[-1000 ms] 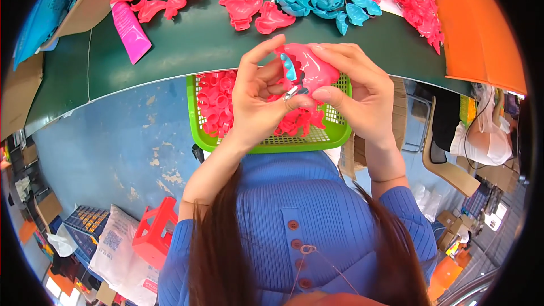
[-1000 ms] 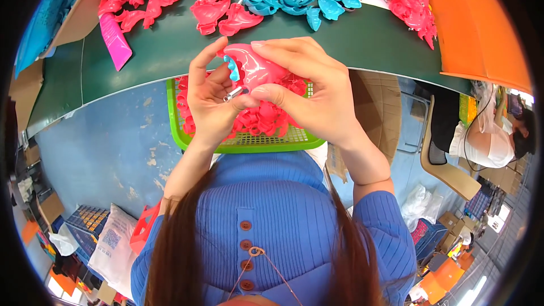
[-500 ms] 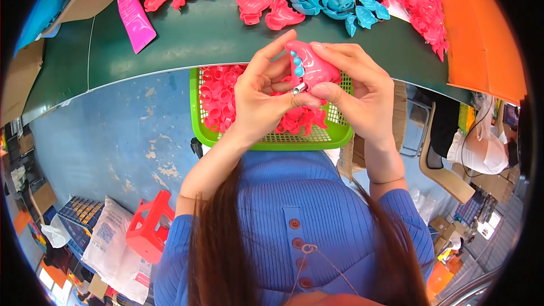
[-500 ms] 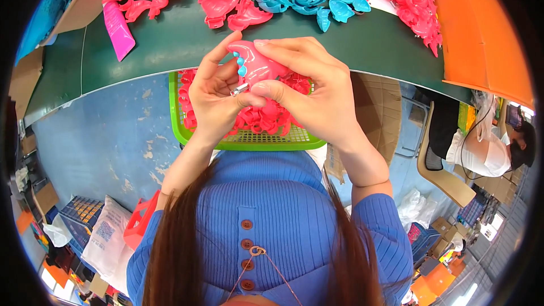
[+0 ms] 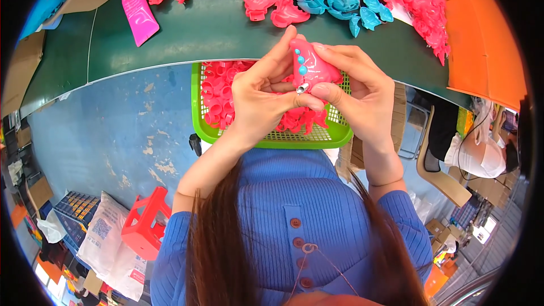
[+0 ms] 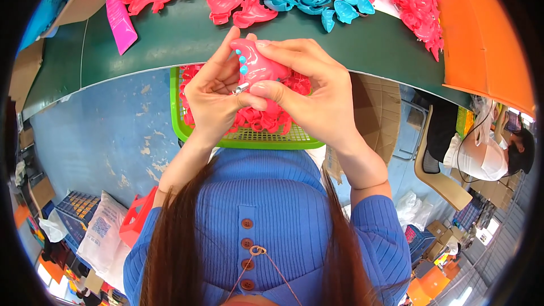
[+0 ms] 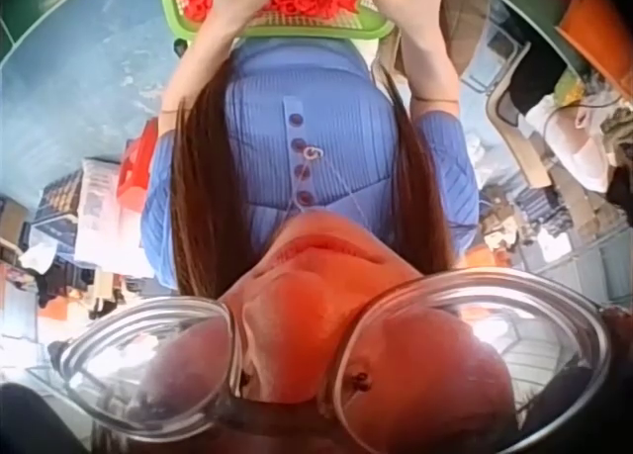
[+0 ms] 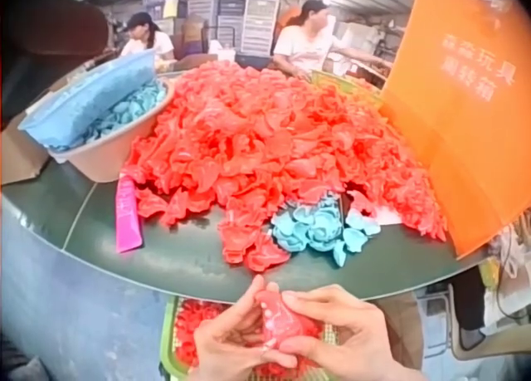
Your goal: Assembling small plastic toy components by hand.
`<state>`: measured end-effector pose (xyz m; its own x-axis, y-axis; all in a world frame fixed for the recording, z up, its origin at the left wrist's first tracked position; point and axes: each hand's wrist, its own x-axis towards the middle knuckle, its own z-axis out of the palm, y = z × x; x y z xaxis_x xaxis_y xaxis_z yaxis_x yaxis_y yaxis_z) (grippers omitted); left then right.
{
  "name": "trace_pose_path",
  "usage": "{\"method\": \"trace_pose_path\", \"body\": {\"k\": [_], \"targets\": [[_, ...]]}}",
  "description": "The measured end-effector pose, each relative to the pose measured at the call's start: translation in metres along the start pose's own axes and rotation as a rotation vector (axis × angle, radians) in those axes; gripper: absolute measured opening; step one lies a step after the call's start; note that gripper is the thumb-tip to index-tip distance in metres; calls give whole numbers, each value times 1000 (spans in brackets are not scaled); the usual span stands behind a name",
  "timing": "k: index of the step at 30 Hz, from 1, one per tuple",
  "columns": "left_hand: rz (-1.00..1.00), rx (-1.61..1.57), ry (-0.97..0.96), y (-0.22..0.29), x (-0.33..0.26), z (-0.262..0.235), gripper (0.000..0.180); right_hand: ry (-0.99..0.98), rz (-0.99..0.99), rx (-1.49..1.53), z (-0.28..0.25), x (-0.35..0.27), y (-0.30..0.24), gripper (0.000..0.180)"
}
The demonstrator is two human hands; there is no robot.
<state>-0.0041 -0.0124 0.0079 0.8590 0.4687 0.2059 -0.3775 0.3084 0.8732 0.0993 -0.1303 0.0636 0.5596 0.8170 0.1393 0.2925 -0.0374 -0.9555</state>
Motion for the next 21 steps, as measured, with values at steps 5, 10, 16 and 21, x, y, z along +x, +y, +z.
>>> {"method": "trace_pose_path", "body": {"k": [5, 10, 16, 21], "targets": [[-30, -70, 26, 10, 1, 6, 86, 68, -169, -85, 6, 4, 2, 37], [-107, -215, 89, 14, 2, 5, 82, 10, -221, -231, 4, 9, -3, 30], [-160, -124, 79, 13, 5, 5, 73, 74, -301, -355, 8, 4, 6, 28], [-296, -326, 92, 15, 8, -3, 60, -68, -259, -314, -6, 8, 6, 43]]}}
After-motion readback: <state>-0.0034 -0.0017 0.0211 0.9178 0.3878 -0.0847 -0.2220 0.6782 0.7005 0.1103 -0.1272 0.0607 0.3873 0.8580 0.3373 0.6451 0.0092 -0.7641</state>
